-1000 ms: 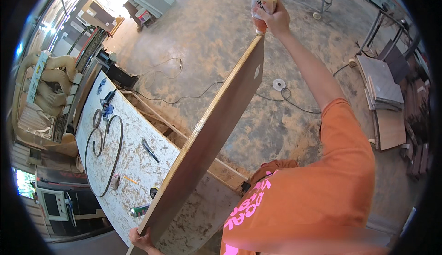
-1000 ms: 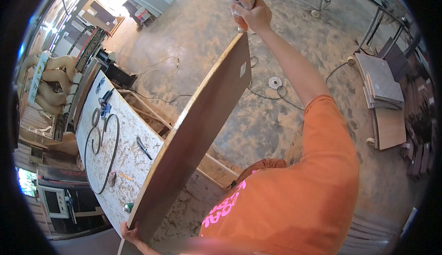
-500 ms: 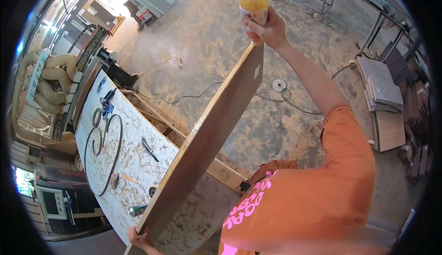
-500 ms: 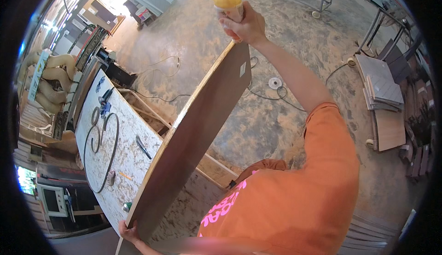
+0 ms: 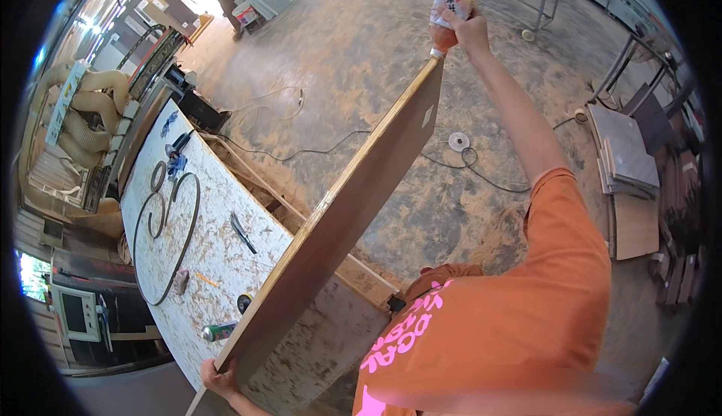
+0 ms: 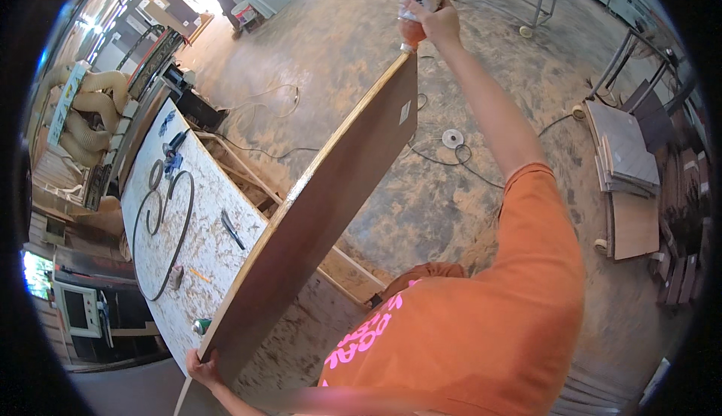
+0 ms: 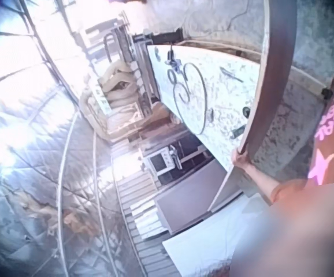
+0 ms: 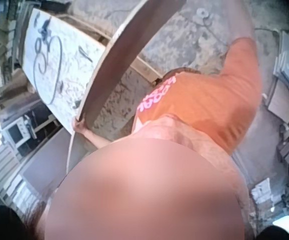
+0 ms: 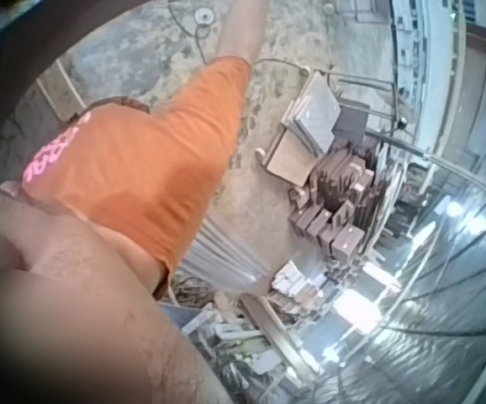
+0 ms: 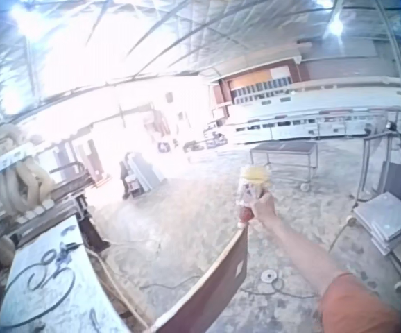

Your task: The person applies a yellow adhesive from a bottle along the edge of a thin wooden strip on a workbench, then moves to apply glue along the edge of a larger flat board. The person holds the bottle and guides it along the edges to deposit a continuous bead of glue.

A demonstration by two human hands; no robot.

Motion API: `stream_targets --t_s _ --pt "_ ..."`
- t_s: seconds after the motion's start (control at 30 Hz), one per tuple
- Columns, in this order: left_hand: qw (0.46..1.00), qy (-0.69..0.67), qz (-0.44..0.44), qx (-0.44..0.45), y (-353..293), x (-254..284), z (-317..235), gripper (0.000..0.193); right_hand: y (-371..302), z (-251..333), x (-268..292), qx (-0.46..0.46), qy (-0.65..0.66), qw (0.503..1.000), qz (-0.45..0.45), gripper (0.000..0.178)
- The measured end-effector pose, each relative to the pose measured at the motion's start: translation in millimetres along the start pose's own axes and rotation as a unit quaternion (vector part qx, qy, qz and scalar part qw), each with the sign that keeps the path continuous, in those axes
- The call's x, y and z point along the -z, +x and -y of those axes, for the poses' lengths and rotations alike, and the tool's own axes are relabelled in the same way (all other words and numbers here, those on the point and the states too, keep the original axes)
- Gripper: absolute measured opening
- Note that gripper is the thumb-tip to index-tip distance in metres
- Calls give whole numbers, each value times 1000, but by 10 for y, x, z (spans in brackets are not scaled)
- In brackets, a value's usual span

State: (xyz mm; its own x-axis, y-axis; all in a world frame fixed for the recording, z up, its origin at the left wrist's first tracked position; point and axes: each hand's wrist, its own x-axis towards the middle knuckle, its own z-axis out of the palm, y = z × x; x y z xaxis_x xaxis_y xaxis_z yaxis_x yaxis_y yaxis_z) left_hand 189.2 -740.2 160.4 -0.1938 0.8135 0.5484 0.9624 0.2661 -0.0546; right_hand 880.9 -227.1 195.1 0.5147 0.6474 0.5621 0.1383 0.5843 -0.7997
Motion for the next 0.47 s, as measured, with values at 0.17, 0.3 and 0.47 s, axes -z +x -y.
stream_targets --t_s 0.17,0.3,0.47 --pt "1000 25 6 -17 8 -20 58 50 -392 470 -226 43 -100 988 114 43" --pt "998 52 33 -6 -43 -6 163 50 -1042 758 -552 9 42 974 224 41" --pt "999 -27 -21 -17 95 106 -94 46 -1697 1179 -929 92 45 955 277 56"
